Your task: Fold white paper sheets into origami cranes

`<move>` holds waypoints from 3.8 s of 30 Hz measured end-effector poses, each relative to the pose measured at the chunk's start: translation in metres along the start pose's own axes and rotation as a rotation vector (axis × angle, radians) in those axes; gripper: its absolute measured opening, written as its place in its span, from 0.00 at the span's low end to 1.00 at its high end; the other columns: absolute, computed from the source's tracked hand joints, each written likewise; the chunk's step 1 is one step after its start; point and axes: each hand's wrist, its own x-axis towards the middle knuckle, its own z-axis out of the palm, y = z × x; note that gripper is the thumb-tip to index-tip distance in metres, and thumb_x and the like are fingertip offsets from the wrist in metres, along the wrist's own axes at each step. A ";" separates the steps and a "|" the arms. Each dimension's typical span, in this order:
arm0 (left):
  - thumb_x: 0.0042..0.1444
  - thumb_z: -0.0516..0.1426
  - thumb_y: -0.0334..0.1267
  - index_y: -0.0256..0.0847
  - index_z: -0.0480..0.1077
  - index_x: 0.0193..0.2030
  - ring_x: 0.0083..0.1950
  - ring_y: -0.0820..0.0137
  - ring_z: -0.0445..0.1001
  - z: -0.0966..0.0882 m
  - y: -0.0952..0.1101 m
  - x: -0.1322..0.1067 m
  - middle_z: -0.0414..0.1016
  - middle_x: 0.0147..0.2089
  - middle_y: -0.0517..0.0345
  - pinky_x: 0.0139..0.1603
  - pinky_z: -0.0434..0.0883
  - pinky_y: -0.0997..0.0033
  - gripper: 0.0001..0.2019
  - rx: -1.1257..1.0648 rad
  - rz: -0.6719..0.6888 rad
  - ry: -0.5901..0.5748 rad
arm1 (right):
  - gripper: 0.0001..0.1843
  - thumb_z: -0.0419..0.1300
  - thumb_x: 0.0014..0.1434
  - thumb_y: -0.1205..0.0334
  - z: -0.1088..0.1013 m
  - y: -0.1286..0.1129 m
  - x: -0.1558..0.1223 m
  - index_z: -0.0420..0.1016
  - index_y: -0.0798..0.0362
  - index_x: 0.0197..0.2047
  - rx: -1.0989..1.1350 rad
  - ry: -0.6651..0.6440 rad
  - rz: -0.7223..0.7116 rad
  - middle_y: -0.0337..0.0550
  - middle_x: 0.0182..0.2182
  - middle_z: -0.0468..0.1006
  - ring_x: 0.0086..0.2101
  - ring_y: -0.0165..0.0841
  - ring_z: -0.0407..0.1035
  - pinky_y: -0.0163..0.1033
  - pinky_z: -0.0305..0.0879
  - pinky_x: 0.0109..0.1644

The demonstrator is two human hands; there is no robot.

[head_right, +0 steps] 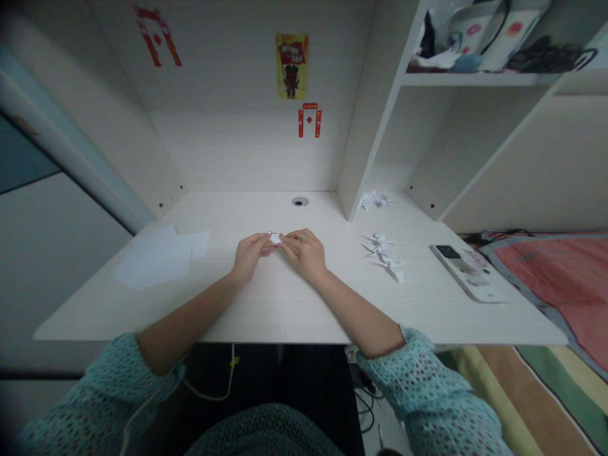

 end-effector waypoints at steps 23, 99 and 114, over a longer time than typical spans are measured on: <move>0.51 0.58 0.47 0.43 0.75 0.44 0.42 0.67 0.75 -0.002 0.000 -0.005 0.78 0.42 0.54 0.44 0.70 0.68 0.16 0.364 0.343 0.010 | 0.08 0.58 0.55 0.57 0.005 0.002 -0.002 0.77 0.47 0.37 0.198 -0.087 0.254 0.41 0.31 0.80 0.33 0.35 0.72 0.40 0.64 0.40; 0.44 0.59 0.52 0.38 0.73 0.25 0.29 0.71 0.70 -0.002 -0.002 -0.003 0.76 0.28 0.55 0.28 0.61 0.74 0.17 0.335 -0.001 -0.205 | 0.13 0.62 0.50 0.52 -0.001 0.006 0.010 0.79 0.52 0.31 0.568 0.045 0.517 0.45 0.32 0.80 0.33 0.35 0.71 0.38 0.64 0.36; 0.44 0.59 0.51 0.38 0.75 0.26 0.27 0.71 0.67 -0.002 -0.003 -0.003 0.71 0.22 0.60 0.27 0.59 0.73 0.16 0.394 0.068 -0.233 | 0.12 0.60 0.51 0.53 0.002 0.008 0.010 0.77 0.53 0.29 0.640 -0.009 0.537 0.41 0.28 0.78 0.31 0.32 0.70 0.36 0.62 0.35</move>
